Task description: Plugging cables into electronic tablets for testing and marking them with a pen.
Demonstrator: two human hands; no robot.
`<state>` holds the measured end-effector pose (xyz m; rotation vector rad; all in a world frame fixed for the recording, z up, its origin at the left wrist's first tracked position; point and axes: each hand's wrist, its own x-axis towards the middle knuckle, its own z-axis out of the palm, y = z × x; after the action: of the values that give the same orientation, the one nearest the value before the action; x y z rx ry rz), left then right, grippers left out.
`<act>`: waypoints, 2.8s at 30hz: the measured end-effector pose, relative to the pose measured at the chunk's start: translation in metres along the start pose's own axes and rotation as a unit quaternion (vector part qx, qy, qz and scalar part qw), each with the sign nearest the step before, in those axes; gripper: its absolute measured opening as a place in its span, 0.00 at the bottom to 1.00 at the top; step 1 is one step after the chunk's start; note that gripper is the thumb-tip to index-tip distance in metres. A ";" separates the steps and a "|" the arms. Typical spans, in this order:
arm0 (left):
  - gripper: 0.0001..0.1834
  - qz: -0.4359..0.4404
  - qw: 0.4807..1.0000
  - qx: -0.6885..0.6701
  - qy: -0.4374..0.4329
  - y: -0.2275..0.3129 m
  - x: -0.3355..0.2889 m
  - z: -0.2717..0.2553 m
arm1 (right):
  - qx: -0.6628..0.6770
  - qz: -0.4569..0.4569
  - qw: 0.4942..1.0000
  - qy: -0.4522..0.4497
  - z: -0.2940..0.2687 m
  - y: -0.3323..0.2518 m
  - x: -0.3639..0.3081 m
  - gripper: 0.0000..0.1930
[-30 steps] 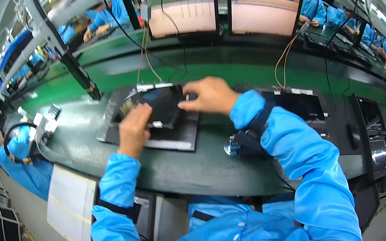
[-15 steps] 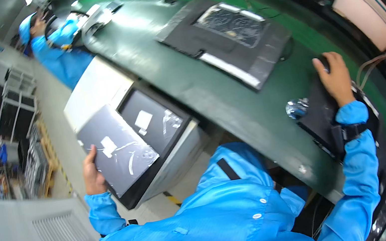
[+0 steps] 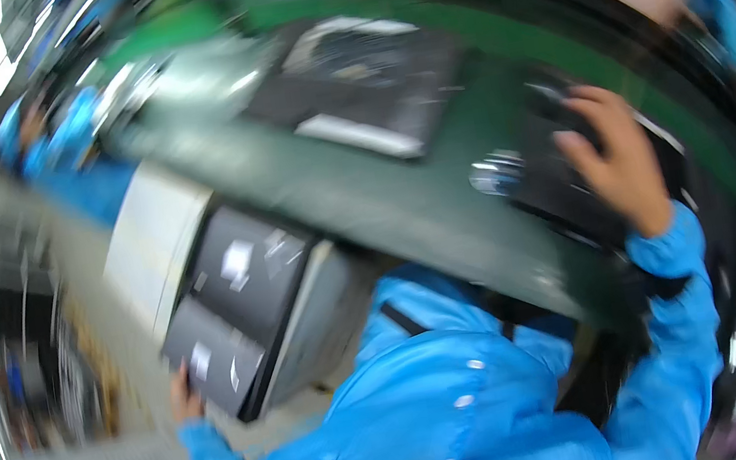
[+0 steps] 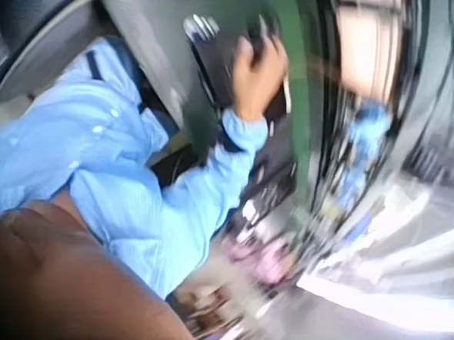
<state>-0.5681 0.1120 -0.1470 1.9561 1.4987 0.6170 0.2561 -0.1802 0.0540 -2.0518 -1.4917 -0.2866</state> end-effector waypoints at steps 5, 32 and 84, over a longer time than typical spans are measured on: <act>0.30 -0.226 0.923 -0.312 -0.013 0.102 0.068 0.050 | -0.100 0.091 0.988 0.076 -0.062 0.021 -0.123 0.20; 0.27 0.259 0.695 -0.381 -0.552 0.544 -0.004 0.316 | 0.315 0.599 0.569 0.468 -0.343 0.487 -0.570 0.11; 0.11 -0.133 0.471 -0.837 -0.247 0.433 0.145 0.225 | -0.046 -0.035 0.985 -0.161 0.107 0.024 0.132 0.11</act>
<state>-0.0794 0.1312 -0.0058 0.1653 0.1975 0.7383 0.3077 -0.0193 0.0238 -2.2014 -1.7730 -0.0512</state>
